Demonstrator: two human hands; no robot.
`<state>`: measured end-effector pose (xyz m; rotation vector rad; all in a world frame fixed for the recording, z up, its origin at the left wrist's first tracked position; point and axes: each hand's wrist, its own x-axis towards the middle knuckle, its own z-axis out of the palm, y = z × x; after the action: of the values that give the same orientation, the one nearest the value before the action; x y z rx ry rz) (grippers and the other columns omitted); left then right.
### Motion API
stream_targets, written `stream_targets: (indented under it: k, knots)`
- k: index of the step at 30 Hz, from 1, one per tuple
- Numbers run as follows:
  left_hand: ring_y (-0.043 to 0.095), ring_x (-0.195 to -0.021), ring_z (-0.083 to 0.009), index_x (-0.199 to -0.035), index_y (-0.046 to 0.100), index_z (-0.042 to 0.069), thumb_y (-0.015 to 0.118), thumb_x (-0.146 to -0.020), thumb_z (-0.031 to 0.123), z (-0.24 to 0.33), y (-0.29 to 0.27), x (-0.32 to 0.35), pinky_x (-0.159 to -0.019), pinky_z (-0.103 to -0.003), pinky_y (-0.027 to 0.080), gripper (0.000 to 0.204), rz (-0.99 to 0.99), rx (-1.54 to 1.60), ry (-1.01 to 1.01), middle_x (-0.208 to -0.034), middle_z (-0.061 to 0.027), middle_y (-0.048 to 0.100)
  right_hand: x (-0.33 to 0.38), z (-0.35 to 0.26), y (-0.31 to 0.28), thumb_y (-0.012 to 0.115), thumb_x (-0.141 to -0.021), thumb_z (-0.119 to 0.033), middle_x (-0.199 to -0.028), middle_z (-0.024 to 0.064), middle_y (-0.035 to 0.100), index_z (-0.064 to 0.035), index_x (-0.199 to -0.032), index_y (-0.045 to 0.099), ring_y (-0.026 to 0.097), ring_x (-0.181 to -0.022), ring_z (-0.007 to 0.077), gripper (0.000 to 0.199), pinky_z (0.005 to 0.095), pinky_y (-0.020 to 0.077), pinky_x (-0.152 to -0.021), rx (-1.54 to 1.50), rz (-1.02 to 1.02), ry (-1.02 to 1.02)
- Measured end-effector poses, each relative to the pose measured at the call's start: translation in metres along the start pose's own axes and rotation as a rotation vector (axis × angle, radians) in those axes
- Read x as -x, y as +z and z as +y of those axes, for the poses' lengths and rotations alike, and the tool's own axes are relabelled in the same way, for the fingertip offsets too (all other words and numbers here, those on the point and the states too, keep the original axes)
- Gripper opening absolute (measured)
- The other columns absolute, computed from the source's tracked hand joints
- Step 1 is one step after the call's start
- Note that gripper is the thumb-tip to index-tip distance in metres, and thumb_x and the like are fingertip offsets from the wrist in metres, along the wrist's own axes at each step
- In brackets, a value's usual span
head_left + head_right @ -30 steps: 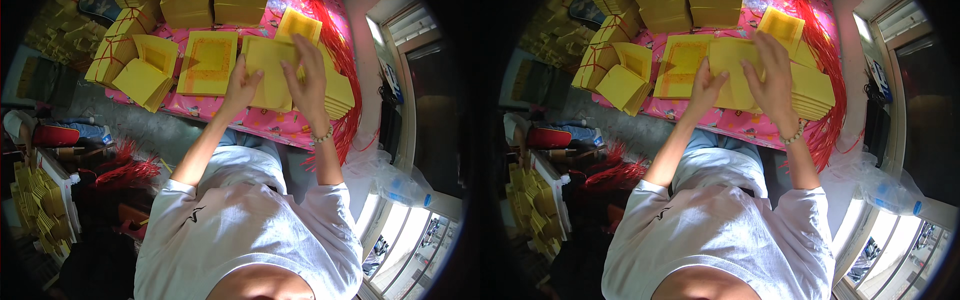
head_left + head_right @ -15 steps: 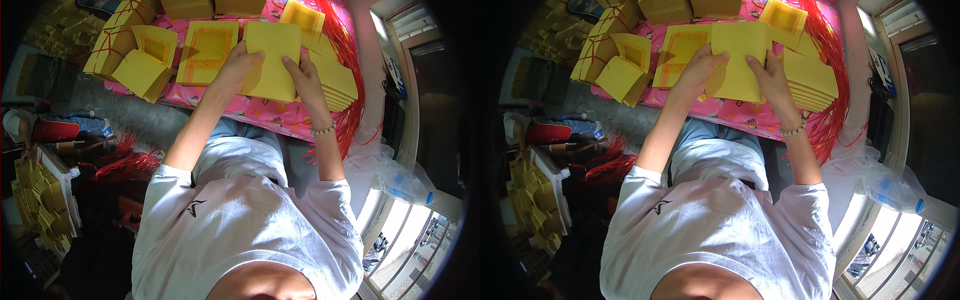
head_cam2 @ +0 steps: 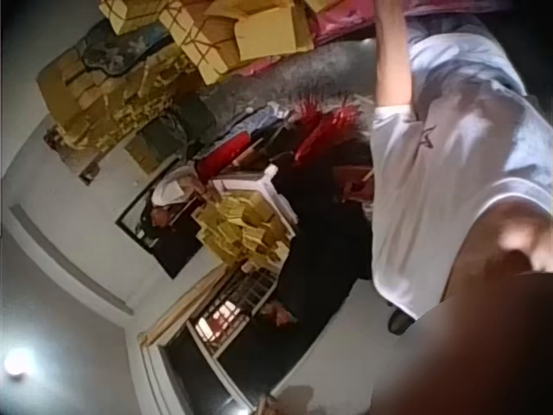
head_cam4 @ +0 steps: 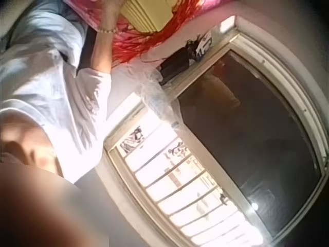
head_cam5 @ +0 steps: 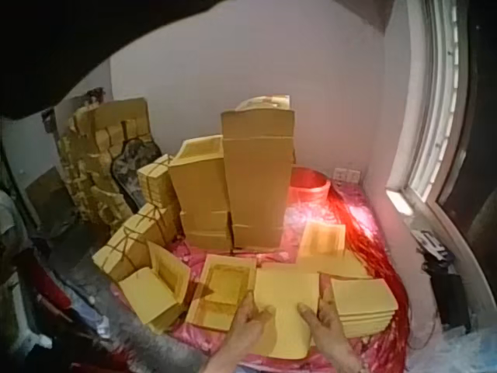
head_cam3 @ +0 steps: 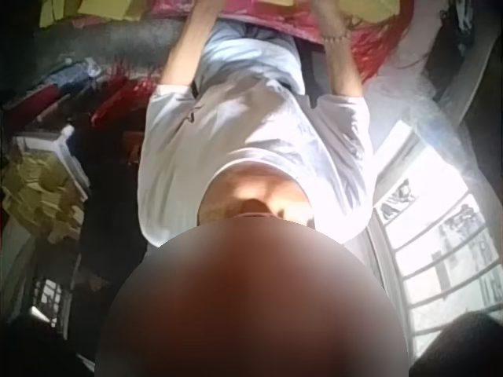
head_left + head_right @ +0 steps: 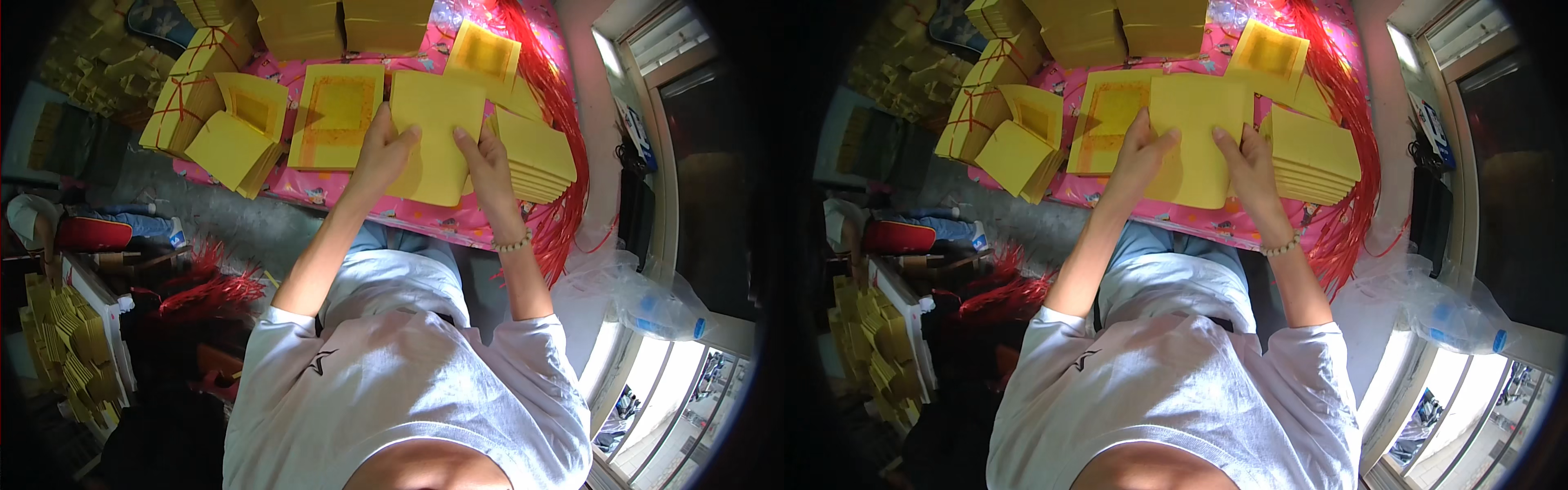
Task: Organizing and inspecting sheets of yellow joss paper stacks on a table.
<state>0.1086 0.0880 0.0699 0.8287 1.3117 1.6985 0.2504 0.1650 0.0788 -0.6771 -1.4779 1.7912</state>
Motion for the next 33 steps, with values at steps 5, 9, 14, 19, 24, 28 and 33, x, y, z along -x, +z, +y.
stream_targets:
  k: [5, 9, 14, 19, 24, 28, 33]
  knots:
    - [0.057, -0.097, -0.0156, -0.119, 0.043, -0.001, 0.052, -0.086, 0.002, 0.004, 0.0, 0.01, -0.081, -0.026, 0.045, 0.034, 0.016, 0.067, 0.052, -0.108, -0.0102, 0.058, 0.0, -0.004, -0.001, 0.055, -0.094, -0.014, -0.106, 0.007, 0.064, 0.0029, -0.114, 0.054, 0.06, -0.093, 0.0095, 0.026, 0.024, 0.0481, -0.081, -0.022, -0.05, 0.067]
    - [0.056, -0.1, -0.016, -0.121, 0.042, -0.001, 0.051, -0.086, 0.001, 0.007, 0.001, 0.014, -0.083, -0.026, 0.044, 0.037, 0.022, 0.022, 0.071, -0.11, -0.0105, 0.057, -0.005, -0.007, 0.005, 0.056, -0.093, -0.014, -0.104, 0.0068, 0.064, 0.0029, -0.113, 0.055, 0.06, -0.091, 0.0093, 0.025, 0.0231, 0.0487, -0.079, -0.036, 0.008, -0.006]
    - [0.052, -0.11, -0.0141, -0.124, 0.043, 0.001, 0.051, -0.088, 0.001, 0.002, -0.006, 0.021, -0.093, -0.027, 0.04, 0.037, 0.005, 0.066, 0.047, -0.118, -0.008, 0.055, -0.007, -0.004, 0.007, 0.057, -0.093, -0.013, -0.099, 0.0067, 0.065, 0.0025, -0.106, 0.056, 0.061, -0.086, 0.0083, 0.02, 0.0219, 0.0497, -0.074, -0.03, -0.01, -0.022]
    - [0.051, -0.11, -0.0136, -0.123, 0.044, 0.001, 0.05, -0.087, 0.0, 0.003, -0.008, 0.026, -0.093, -0.027, 0.04, 0.037, 0.01, 0.039, 0.034, -0.117, -0.0074, 0.055, -0.009, -0.005, 0.005, 0.058, -0.092, -0.013, -0.088, 0.0049, 0.066, 0.0016, -0.097, 0.058, 0.06, -0.075, 0.0058, 0.015, 0.0196, 0.0482, -0.067, 0.054, 0.074, -0.063]
    - [0.052, -0.106, -0.0148, -0.123, 0.042, -0.001, 0.05, -0.086, 0.0, 0.002, -0.011, 0.03, -0.089, -0.027, 0.042, 0.038, 0.0, 0.043, 0.039, -0.114, -0.0094, 0.055, -0.008, 0.0, 0.0, 0.059, -0.092, -0.015, -0.084, 0.0036, 0.066, 0.0008, -0.094, 0.059, 0.059, -0.073, 0.0047, 0.016, 0.0174, 0.046, -0.064, 0.008, 0.097, -0.059]
    - [0.052, -0.11, -0.0146, -0.125, 0.043, 0.0, 0.05, -0.085, -0.001, -0.002, -0.015, 0.03, -0.092, -0.027, 0.041, 0.041, -0.052, 0.106, -0.011, -0.118, -0.0086, 0.055, -0.011, 0.001, -0.003, 0.058, -0.093, -0.018, -0.086, 0.0044, 0.066, 0.0008, -0.095, 0.059, 0.06, -0.072, 0.0051, 0.019, 0.0177, 0.0472, -0.062, 0.096, 0.114, -0.113]
    - [0.053, -0.112, -0.0156, -0.127, 0.044, 0.001, 0.051, -0.085, -0.001, 0.0, -0.02, 0.028, -0.094, -0.029, 0.041, 0.042, -0.006, 0.133, -0.087, -0.122, -0.0081, 0.055, 0.009, -0.02, 0.006, 0.058, -0.092, -0.019, -0.086, 0.0052, 0.067, 0.0034, -0.103, 0.06, 0.062, -0.071, 0.0071, 0.025, 0.0205, 0.0504, -0.057, 0.047, 0.02, 0.152]
